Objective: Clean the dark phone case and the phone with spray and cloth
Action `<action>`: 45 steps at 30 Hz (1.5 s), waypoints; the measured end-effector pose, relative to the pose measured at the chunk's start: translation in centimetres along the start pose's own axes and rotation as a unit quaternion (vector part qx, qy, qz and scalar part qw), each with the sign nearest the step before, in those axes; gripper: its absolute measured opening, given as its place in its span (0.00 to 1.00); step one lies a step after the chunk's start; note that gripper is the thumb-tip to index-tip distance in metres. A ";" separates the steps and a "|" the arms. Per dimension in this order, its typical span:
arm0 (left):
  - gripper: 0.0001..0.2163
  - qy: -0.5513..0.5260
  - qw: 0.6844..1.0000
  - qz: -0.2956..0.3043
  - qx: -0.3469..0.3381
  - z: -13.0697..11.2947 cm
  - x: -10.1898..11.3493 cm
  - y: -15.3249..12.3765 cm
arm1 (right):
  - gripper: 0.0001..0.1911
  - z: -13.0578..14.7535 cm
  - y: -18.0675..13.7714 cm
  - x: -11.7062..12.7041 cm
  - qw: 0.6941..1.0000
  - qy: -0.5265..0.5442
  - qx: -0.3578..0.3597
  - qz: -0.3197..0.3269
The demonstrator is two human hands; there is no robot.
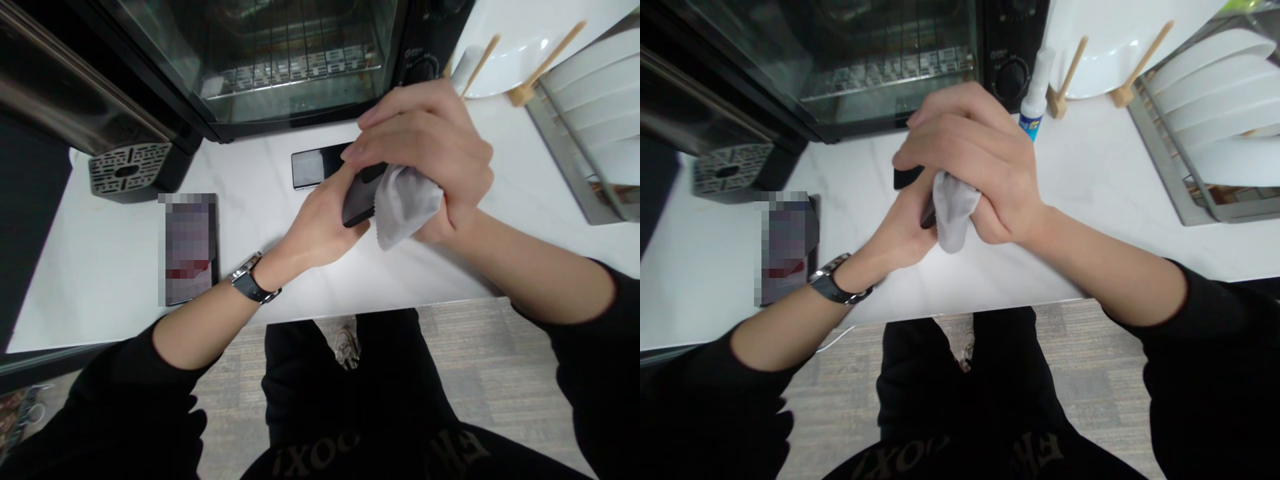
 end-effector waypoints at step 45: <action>0.15 -0.045 0.998 0.017 -0.038 0.9 0.3 0.3 | 0.21 -1.8 -0.9 0.4 0.998 -0.059 -0.024 0.004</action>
Point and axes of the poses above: each hand's wrist, its own y-axis towards the middle knuckle, its own x-axis out of the back of the hand, z = x × y, the point moved 5 cm from there along y, towards the middle knuckle, and after that the axes turned 9 degrees about -z, right-handed, at the moved point
